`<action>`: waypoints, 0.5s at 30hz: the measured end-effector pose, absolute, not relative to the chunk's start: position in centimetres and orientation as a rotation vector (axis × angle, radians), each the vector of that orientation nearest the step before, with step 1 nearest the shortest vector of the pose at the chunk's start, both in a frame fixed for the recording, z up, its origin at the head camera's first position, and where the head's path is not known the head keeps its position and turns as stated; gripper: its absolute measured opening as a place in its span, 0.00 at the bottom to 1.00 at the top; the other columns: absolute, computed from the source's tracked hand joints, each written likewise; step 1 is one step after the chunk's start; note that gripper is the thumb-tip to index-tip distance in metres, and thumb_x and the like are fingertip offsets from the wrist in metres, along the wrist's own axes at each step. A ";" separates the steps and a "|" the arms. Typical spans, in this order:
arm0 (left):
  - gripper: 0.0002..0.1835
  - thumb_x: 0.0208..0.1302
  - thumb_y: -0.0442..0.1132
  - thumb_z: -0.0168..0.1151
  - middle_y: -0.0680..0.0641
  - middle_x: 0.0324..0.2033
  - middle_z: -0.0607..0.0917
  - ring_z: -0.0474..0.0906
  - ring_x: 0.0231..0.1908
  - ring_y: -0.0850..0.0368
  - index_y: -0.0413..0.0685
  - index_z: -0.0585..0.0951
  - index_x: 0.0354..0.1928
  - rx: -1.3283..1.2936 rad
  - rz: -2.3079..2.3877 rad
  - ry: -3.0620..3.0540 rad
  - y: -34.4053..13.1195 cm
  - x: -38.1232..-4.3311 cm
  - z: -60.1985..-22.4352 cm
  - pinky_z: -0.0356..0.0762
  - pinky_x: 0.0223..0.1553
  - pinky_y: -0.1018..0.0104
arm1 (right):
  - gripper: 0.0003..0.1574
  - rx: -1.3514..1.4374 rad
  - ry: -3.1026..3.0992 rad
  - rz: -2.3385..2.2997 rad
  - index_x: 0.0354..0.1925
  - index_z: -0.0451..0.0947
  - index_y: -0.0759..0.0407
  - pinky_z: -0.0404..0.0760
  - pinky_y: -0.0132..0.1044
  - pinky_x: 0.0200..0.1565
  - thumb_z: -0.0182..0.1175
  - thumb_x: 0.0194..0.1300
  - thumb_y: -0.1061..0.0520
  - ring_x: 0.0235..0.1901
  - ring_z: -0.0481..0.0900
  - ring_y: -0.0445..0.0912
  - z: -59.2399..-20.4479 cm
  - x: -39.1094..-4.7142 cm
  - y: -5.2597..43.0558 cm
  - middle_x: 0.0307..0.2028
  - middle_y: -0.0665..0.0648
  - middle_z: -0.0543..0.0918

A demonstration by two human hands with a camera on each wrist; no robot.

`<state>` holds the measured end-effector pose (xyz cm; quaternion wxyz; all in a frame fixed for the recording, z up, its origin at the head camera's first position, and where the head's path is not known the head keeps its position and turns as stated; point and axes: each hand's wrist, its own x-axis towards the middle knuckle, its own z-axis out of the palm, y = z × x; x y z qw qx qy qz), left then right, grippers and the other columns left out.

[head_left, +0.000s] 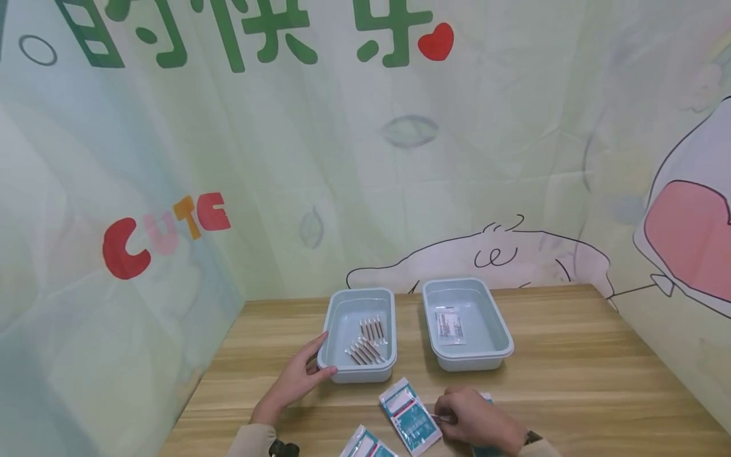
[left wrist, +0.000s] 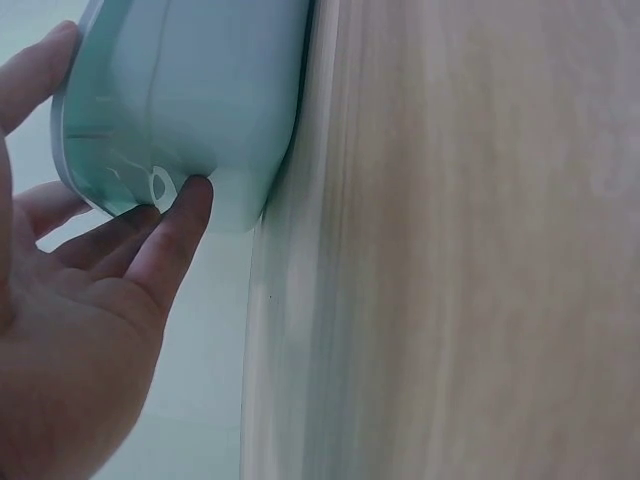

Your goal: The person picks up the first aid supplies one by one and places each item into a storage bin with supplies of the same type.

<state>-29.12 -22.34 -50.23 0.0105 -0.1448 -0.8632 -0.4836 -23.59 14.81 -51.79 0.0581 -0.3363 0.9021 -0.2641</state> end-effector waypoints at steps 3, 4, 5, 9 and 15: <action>0.42 0.58 0.41 0.71 0.34 0.72 0.59 0.61 0.68 0.33 0.43 0.62 0.73 -0.454 -1.514 -2.689 -22.4 -29.2 -50.4 0.76 0.58 0.57 | 0.05 -0.980 2.711 -0.847 0.33 0.84 0.52 0.73 0.25 0.26 0.69 0.55 0.58 0.25 0.69 0.29 -51.7 -23.6 15.0 0.26 0.38 0.75; 0.42 0.58 0.41 0.71 0.34 0.72 0.59 0.61 0.68 0.33 0.43 0.62 0.72 -0.455 -1.519 -2.686 -22.3 -29.1 -50.4 0.76 0.58 0.57 | 0.05 -0.969 2.704 -0.860 0.33 0.85 0.53 0.73 0.25 0.26 0.69 0.55 0.58 0.25 0.69 0.29 -51.6 -23.6 15.0 0.26 0.39 0.75; 0.42 0.58 0.42 0.71 0.34 0.72 0.59 0.61 0.68 0.33 0.43 0.62 0.72 -0.456 -1.522 -2.682 -22.4 -29.1 -50.4 0.76 0.58 0.57 | 0.05 -0.967 2.700 -0.873 0.33 0.85 0.53 0.73 0.25 0.26 0.69 0.54 0.58 0.25 0.69 0.29 -51.6 -23.6 15.1 0.26 0.39 0.75; 0.42 0.58 0.40 0.71 0.34 0.72 0.59 0.61 0.68 0.33 0.42 0.62 0.72 -0.467 -1.538 -2.670 -22.4 -29.1 -50.4 0.75 0.59 0.57 | 0.07 -0.950 2.678 -0.905 0.36 0.85 0.54 0.74 0.25 0.27 0.69 0.54 0.58 0.25 0.70 0.29 -51.3 -23.7 15.3 0.27 0.38 0.77; 0.42 0.59 0.40 0.70 0.35 0.72 0.59 0.61 0.68 0.33 0.44 0.62 0.73 -0.454 -1.517 -2.683 -22.3 -29.0 -50.3 0.75 0.59 0.55 | 0.07 -0.912 2.644 -0.959 0.37 0.86 0.54 0.75 0.26 0.28 0.68 0.56 0.58 0.27 0.71 0.30 -51.0 -23.8 15.4 0.27 0.38 0.78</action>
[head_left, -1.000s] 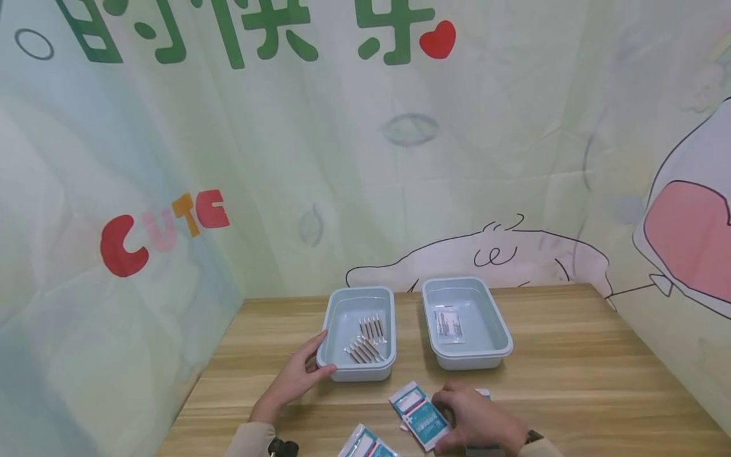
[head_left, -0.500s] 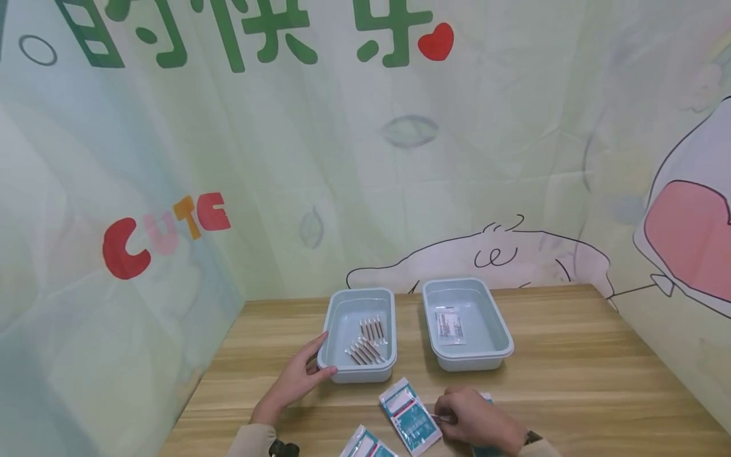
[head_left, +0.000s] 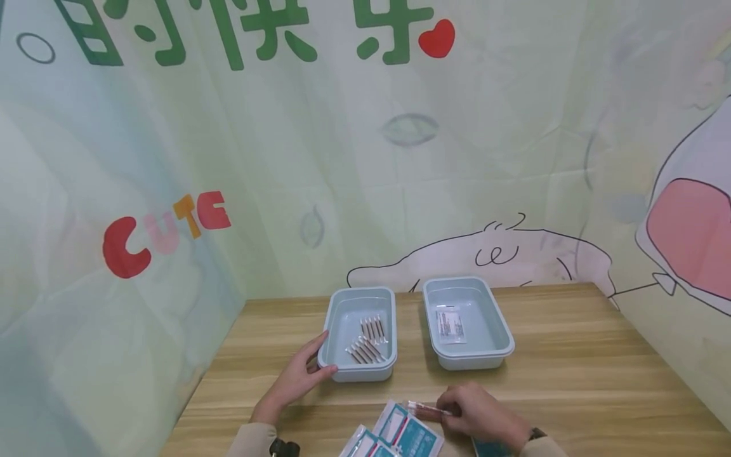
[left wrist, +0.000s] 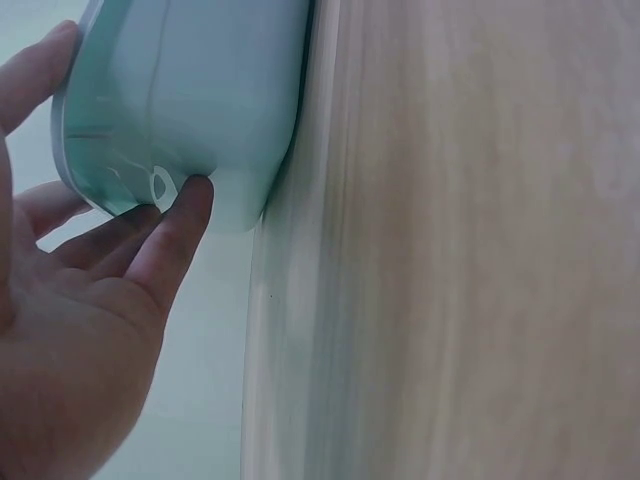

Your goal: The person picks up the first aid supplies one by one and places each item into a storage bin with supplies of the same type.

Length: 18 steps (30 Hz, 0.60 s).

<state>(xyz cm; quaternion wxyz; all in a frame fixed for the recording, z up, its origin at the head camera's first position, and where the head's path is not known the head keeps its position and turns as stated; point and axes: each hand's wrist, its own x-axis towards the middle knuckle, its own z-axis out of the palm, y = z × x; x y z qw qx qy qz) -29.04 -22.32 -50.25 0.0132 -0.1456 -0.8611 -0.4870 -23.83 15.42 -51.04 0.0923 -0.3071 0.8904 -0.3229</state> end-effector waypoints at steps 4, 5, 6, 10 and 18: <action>0.41 0.59 0.40 0.70 0.35 0.72 0.60 0.61 0.68 0.33 0.45 0.62 0.73 -0.442 -1.515 -2.693 -22.2 -29.0 -50.1 0.76 0.59 0.55 | 0.07 -0.926 2.657 -0.977 0.36 0.86 0.53 0.74 0.25 0.27 0.68 0.56 0.58 0.26 0.71 0.29 -51.0 -23.9 15.6 0.26 0.37 0.77; 0.41 0.59 0.40 0.70 0.35 0.72 0.60 0.61 0.68 0.33 0.45 0.62 0.73 -0.439 -1.516 -2.694 -22.2 -29.0 -50.1 0.76 0.58 0.55 | 0.07 -0.931 2.660 -0.983 0.36 0.86 0.53 0.74 0.26 0.27 0.68 0.56 0.58 0.26 0.71 0.30 -51.0 -23.9 15.7 0.26 0.37 0.77; 0.41 0.59 0.40 0.70 0.36 0.72 0.60 0.61 0.68 0.34 0.45 0.62 0.73 -0.437 -1.520 -2.695 -22.2 -29.0 -50.0 0.76 0.58 0.55 | 0.07 -0.938 2.664 -0.986 0.36 0.86 0.52 0.74 0.26 0.27 0.68 0.55 0.58 0.27 0.71 0.29 -51.0 -23.9 15.7 0.26 0.37 0.78; 0.41 0.59 0.40 0.70 0.36 0.72 0.60 0.62 0.68 0.34 0.46 0.62 0.73 -0.430 -1.525 -2.700 -22.1 -29.0 -50.0 0.76 0.58 0.54 | 0.07 -0.965 2.685 -1.019 0.36 0.86 0.52 0.76 0.26 0.29 0.68 0.55 0.59 0.28 0.72 0.29 -51.0 -23.9 15.8 0.28 0.38 0.80; 0.41 0.59 0.40 0.70 0.36 0.72 0.60 0.62 0.68 0.34 0.46 0.62 0.73 -0.432 -1.532 -2.695 -22.2 -29.1 -50.1 0.77 0.58 0.53 | 0.05 -1.028 2.757 -1.083 0.34 0.87 0.54 0.78 0.27 0.30 0.68 0.56 0.61 0.29 0.74 0.29 -51.1 -24.1 15.8 0.28 0.40 0.82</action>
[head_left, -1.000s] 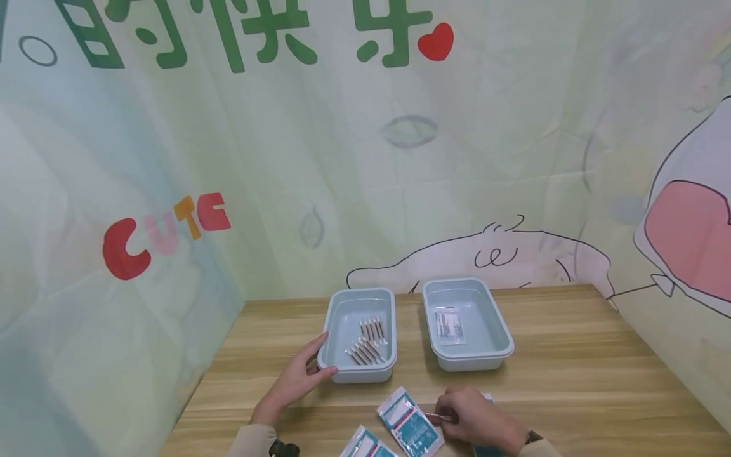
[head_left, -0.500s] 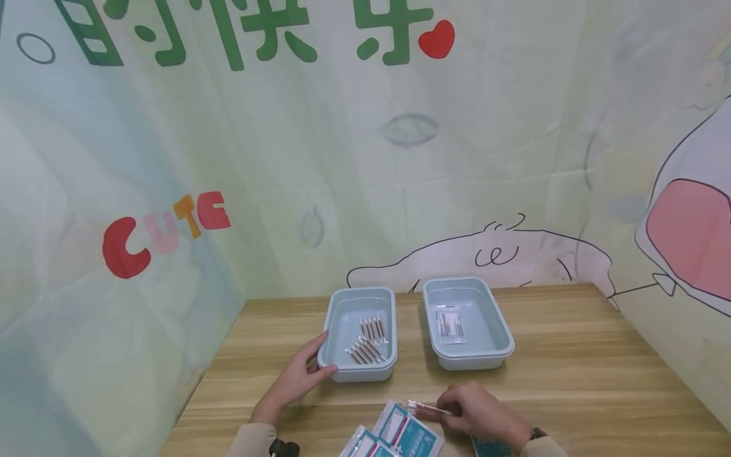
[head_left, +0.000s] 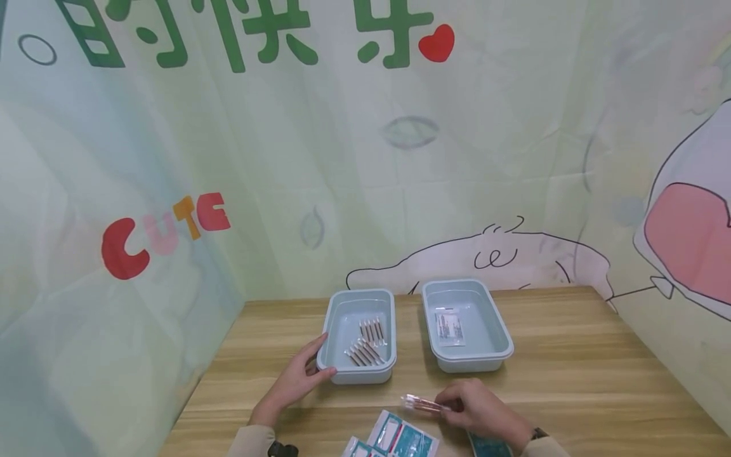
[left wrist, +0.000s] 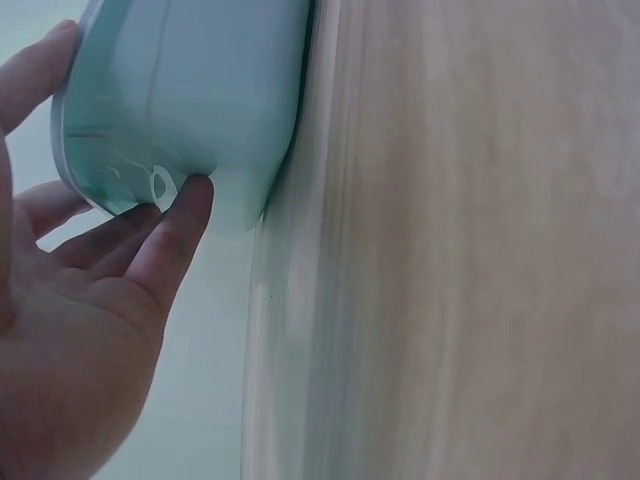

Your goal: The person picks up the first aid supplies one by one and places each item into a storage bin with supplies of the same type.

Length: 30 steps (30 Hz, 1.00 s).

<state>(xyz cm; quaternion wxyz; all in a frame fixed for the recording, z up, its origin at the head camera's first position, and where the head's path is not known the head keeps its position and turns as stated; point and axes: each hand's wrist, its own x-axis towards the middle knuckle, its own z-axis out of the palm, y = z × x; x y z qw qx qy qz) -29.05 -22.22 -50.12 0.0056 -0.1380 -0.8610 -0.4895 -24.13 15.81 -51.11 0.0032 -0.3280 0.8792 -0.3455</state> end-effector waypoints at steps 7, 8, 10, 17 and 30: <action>0.41 0.59 0.39 0.70 0.35 0.72 0.61 0.62 0.68 0.33 0.43 0.62 0.72 -0.449 -1.555 -2.671 -22.3 -29.0 -50.3 0.77 0.58 0.54 | 0.06 -0.924 2.719 -1.119 0.36 0.87 0.55 0.76 0.26 0.28 0.67 0.57 0.60 0.27 0.72 0.30 -51.0 -24.3 15.7 0.27 0.38 0.79; 0.41 0.58 0.39 0.70 0.35 0.72 0.60 0.62 0.68 0.33 0.43 0.62 0.72 -0.445 -1.566 -2.668 -22.3 -29.0 -50.3 0.77 0.58 0.54 | 0.06 -0.912 2.714 -1.121 0.36 0.87 0.55 0.75 0.26 0.27 0.68 0.57 0.60 0.27 0.71 0.30 -50.9 -24.3 15.7 0.26 0.38 0.78; 0.42 0.58 0.40 0.70 0.35 0.72 0.61 0.62 0.68 0.33 0.43 0.62 0.72 -0.445 -1.562 -2.672 -22.3 -28.9 -50.3 0.77 0.57 0.54 | 0.06 -0.902 2.714 -1.120 0.36 0.86 0.55 0.73 0.26 0.26 0.68 0.57 0.59 0.26 0.70 0.30 -50.9 -24.3 15.7 0.25 0.37 0.76; 0.42 0.58 0.40 0.71 0.36 0.72 0.61 0.62 0.68 0.34 0.45 0.63 0.72 -0.441 -1.558 -2.676 -22.4 -28.9 -50.1 0.77 0.58 0.53 | 0.07 -0.916 2.755 -1.113 0.37 0.86 0.54 0.72 0.25 0.26 0.68 0.57 0.59 0.25 0.70 0.31 -50.6 -24.3 15.7 0.24 0.37 0.75; 0.42 0.59 0.41 0.71 0.37 0.72 0.61 0.62 0.68 0.35 0.46 0.62 0.73 -0.383 -1.569 -2.694 -22.4 -29.1 -50.4 0.76 0.59 0.55 | 0.09 -0.900 2.780 -1.118 0.38 0.87 0.55 0.74 0.26 0.26 0.68 0.56 0.59 0.26 0.71 0.30 -49.4 -24.8 15.5 0.27 0.39 0.78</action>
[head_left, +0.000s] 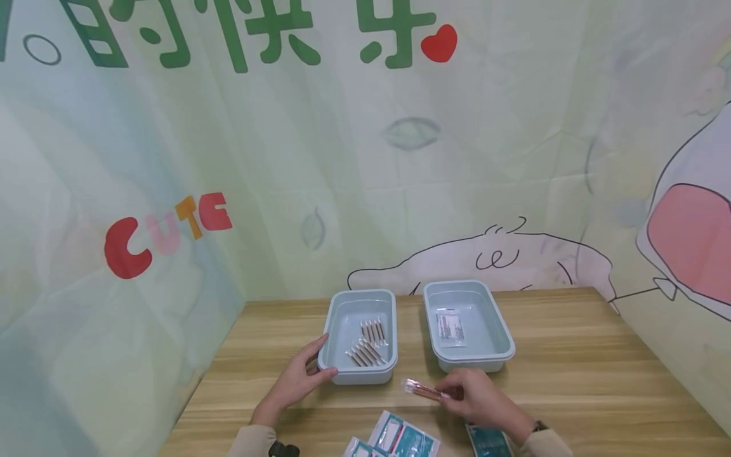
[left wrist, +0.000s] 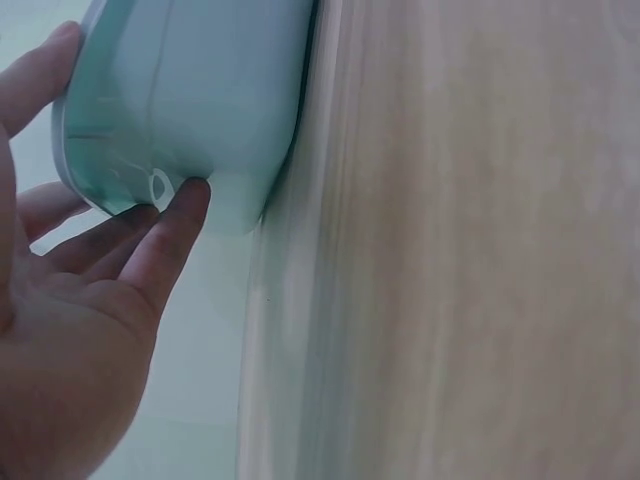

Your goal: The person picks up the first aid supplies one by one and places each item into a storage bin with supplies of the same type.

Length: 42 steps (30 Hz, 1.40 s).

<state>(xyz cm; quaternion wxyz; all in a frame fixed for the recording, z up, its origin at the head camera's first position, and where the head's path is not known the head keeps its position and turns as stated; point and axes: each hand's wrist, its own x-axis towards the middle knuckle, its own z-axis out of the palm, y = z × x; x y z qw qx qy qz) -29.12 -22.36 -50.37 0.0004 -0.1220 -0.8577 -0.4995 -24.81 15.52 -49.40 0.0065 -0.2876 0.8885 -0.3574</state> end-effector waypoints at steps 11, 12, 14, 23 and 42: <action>0.41 0.58 0.40 0.71 0.37 0.72 0.62 0.62 0.68 0.34 0.46 0.63 0.72 -0.380 -1.580 -2.667 -22.3 -29.2 -50.5 0.76 0.59 0.55 | 0.08 -0.915 2.824 -1.145 0.38 0.87 0.55 0.74 0.26 0.26 0.68 0.56 0.60 0.25 0.72 0.32 -48.9 -25.1 15.3 0.26 0.38 0.77; 0.41 0.58 0.40 0.71 0.36 0.72 0.62 0.62 0.68 0.34 0.46 0.63 0.72 -0.381 -1.579 -2.664 -22.3 -29.2 -50.5 0.76 0.59 0.56 | 0.08 -0.930 2.835 -1.148 0.37 0.87 0.55 0.74 0.26 0.26 0.68 0.55 0.60 0.25 0.72 0.32 -48.9 -25.1 15.3 0.26 0.38 0.77; 0.41 0.58 0.40 0.71 0.37 0.72 0.62 0.63 0.68 0.34 0.46 0.64 0.72 -0.376 -1.573 -2.664 -22.3 -29.2 -50.6 0.76 0.58 0.57 | 0.08 -0.958 2.850 -1.157 0.37 0.87 0.54 0.74 0.25 0.26 0.69 0.55 0.60 0.25 0.72 0.32 -49.0 -25.2 15.3 0.25 0.38 0.77; 0.41 0.58 0.42 0.71 0.38 0.72 0.62 0.63 0.68 0.35 0.49 0.64 0.72 -0.351 -1.546 -2.688 -22.3 -29.0 -50.6 0.77 0.58 0.54 | 0.08 -0.951 2.844 -1.189 0.37 0.87 0.52 0.75 0.26 0.26 0.69 0.55 0.59 0.26 0.72 0.31 -48.2 -25.5 14.7 0.27 0.39 0.78; 0.41 0.58 0.41 0.71 0.37 0.72 0.62 0.63 0.68 0.34 0.47 0.64 0.72 -0.362 -1.556 -2.673 -22.2 -28.8 -50.5 0.77 0.58 0.56 | 0.07 -0.957 2.888 -1.221 0.36 0.87 0.49 0.77 0.27 0.27 0.69 0.57 0.58 0.26 0.73 0.32 -47.3 -26.1 13.7 0.26 0.37 0.77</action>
